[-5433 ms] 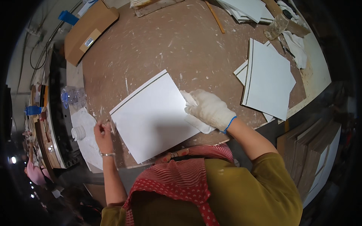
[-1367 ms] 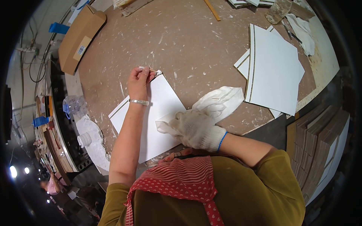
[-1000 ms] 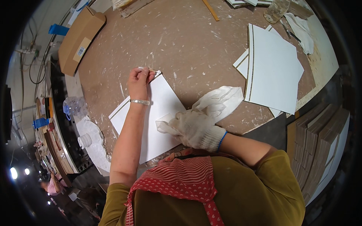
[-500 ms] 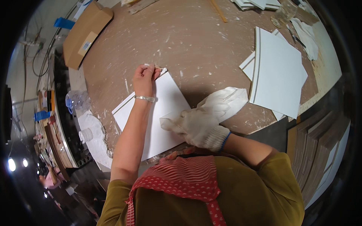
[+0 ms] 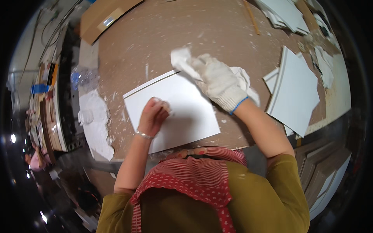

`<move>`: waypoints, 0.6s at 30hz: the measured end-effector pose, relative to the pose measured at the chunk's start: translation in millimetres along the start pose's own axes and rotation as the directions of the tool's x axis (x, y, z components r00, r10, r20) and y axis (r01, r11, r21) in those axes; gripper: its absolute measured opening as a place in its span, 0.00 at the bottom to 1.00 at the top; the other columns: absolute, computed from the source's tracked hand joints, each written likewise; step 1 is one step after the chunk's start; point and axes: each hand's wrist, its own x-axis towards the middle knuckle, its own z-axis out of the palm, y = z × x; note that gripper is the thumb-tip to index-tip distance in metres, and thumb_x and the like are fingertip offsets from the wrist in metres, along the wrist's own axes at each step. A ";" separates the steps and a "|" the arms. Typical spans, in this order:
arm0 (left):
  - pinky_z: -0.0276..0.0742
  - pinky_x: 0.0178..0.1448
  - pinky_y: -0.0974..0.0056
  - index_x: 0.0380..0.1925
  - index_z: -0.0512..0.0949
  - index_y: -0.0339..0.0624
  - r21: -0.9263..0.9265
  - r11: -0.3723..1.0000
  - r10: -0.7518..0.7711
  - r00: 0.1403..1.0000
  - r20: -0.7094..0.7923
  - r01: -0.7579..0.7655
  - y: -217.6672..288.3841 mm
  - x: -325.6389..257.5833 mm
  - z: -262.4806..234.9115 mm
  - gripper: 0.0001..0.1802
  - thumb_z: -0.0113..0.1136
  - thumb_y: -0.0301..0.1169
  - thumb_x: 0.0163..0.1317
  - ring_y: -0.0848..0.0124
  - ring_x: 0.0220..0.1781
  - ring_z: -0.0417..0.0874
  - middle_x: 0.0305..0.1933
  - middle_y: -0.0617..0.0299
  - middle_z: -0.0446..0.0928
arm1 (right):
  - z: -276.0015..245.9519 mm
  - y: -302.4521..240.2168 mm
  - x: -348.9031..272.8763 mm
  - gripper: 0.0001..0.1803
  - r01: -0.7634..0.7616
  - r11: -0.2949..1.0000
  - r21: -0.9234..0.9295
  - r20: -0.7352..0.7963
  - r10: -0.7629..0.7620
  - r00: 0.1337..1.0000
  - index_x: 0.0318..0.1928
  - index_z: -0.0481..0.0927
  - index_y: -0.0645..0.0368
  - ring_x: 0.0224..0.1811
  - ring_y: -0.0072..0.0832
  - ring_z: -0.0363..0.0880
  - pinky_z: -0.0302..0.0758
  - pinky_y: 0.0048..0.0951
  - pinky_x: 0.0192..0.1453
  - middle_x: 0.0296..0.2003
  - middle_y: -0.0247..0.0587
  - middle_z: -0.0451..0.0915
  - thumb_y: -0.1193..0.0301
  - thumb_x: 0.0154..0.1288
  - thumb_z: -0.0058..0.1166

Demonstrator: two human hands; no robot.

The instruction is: The person wipes white panels with a cloth and touches up their edges using a cotton swab. The person then stacks and places the panels onto a pallet, removes a glove, and unfastens an apron.

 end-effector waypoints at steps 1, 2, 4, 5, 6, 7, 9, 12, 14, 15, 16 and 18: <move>0.77 0.46 0.66 0.31 0.68 0.43 0.081 0.997 0.001 0.995 -0.100 0.007 4.4 -0.3 12.4 0.04 0.50 0.28 0.66 0.72 0.38 0.76 0.35 0.59 0.75 | 7.3 -8.3 12.5 0.21 0.184 0.972 -0.147 0.137 -0.164 0.977 0.53 0.73 0.59 0.41 0.44 0.78 0.72 0.36 0.52 0.39 0.50 0.76 0.62 0.63 0.52; 0.77 0.46 0.66 0.32 0.68 0.43 0.069 0.998 0.003 0.995 -0.103 0.004 2.2 1.8 10.2 0.04 0.49 0.28 0.66 0.71 0.39 0.78 0.35 0.58 0.76 | -3.5 -13.1 25.1 0.20 -0.137 0.985 0.107 0.260 0.106 0.960 0.52 0.74 0.59 0.43 0.43 0.78 0.72 0.36 0.53 0.40 0.51 0.76 0.62 0.64 0.50; 0.78 0.47 0.67 0.32 0.68 0.42 0.049 0.998 0.031 0.991 -0.130 -0.025 -0.6 -1.1 6.0 0.04 0.48 0.27 0.67 0.71 0.41 0.79 0.36 0.57 0.76 | -20.7 -22.6 46.6 0.19 -0.505 0.823 0.261 0.305 0.426 0.852 0.52 0.75 0.58 0.48 0.42 0.77 0.71 0.37 0.55 0.41 0.52 0.76 0.61 0.66 0.43; 0.79 0.47 0.67 0.32 0.68 0.42 0.040 0.999 0.030 0.995 -0.097 -0.026 -1.4 -2.8 6.7 0.04 0.48 0.27 0.68 0.71 0.40 0.79 0.36 0.57 0.76 | -24.1 -14.7 48.8 0.19 -0.551 0.800 0.240 0.146 0.531 0.835 0.51 0.75 0.58 0.49 0.42 0.76 0.70 0.38 0.56 0.42 0.52 0.77 0.61 0.68 0.40; 0.79 0.47 0.67 0.33 0.68 0.41 0.036 0.999 0.020 0.999 -0.045 -0.018 -0.2 0.8 8.2 0.04 0.48 0.27 0.68 0.71 0.39 0.80 0.35 0.57 0.76 | -21.7 -3.1 46.9 0.19 -0.544 0.804 0.238 0.139 0.527 0.839 0.51 0.75 0.58 0.49 0.42 0.76 0.70 0.38 0.56 0.42 0.52 0.77 0.61 0.68 0.40; 0.79 0.47 0.67 0.33 0.68 0.41 0.033 0.999 0.030 0.998 -0.048 -0.028 0.4 2.2 9.2 0.04 0.48 0.27 0.68 0.71 0.39 0.80 0.35 0.57 0.76 | -11.3 8.3 43.4 0.20 -0.363 0.931 0.039 0.029 0.362 0.932 0.50 0.76 0.58 0.49 0.42 0.76 0.70 0.38 0.56 0.42 0.52 0.77 0.60 0.69 0.38; 0.79 0.47 0.66 0.33 0.68 0.42 0.033 0.999 0.032 0.998 -0.058 -0.030 0.1 -1.6 6.0 0.03 0.49 0.27 0.68 0.70 0.39 0.80 0.36 0.57 0.77 | -13.0 -33.8 46.5 0.21 -0.176 0.959 -0.222 0.208 0.223 0.952 0.48 0.76 0.59 0.50 0.44 0.76 0.68 0.38 0.58 0.43 0.52 0.77 0.58 0.69 0.36; 0.79 0.46 0.67 0.33 0.69 0.42 0.001 0.998 0.070 0.993 -0.098 -0.070 2.0 -6.5 4.1 0.03 0.50 0.26 0.67 0.71 0.37 0.79 0.36 0.58 0.77 | -14.4 -40.3 48.3 0.20 -0.277 0.946 -0.167 0.354 0.320 0.879 0.49 0.76 0.59 0.54 0.44 0.73 0.67 0.38 0.60 0.50 0.52 0.73 0.59 0.70 0.36; 0.79 0.45 0.68 0.32 0.69 0.42 -0.014 0.979 0.197 0.956 -0.215 -0.205 15.3 -8.9 -1.7 0.03 0.51 0.26 0.66 0.72 0.35 0.78 0.35 0.59 0.77 | -16.6 -18.2 46.6 0.21 -0.501 0.858 -0.115 0.075 0.510 0.857 0.53 0.74 0.56 0.51 0.42 0.75 0.67 0.36 0.60 0.51 0.50 0.74 0.57 0.68 0.43; 0.79 0.43 0.69 0.32 0.70 0.42 0.002 0.954 0.288 0.912 -0.291 -0.300 32.6 -7.5 -9.1 0.03 0.52 0.26 0.66 0.73 0.33 0.78 0.34 0.60 0.77 | -16.6 27.0 34.8 0.24 -0.297 0.944 -0.147 0.009 0.301 0.954 0.54 0.73 0.56 0.50 0.41 0.77 0.69 0.33 0.58 0.48 0.49 0.77 0.54 0.64 0.51; 0.78 0.42 0.69 0.32 0.70 0.42 0.092 0.914 0.401 0.852 -0.337 -0.394 49.8 -10.3 -26.5 0.03 0.52 0.26 0.65 0.73 0.34 0.79 0.33 0.60 0.77 | -17.0 25.1 34.0 0.24 -0.340 0.936 -0.094 0.015 0.343 0.939 0.54 0.73 0.55 0.49 0.40 0.77 0.70 0.33 0.56 0.47 0.49 0.77 0.55 0.64 0.51; 0.78 0.39 0.71 0.33 0.70 0.41 0.222 0.866 0.498 0.730 -0.469 -0.448 80.5 -22.0 -65.4 0.02 0.53 0.25 0.64 0.73 0.33 0.79 0.31 0.60 0.78 | -27.5 -6.7 21.6 0.21 -0.463 0.886 -0.006 0.112 0.461 0.881 0.54 0.73 0.55 0.46 0.37 0.79 0.73 0.33 0.52 0.45 0.49 0.78 0.58 0.65 0.51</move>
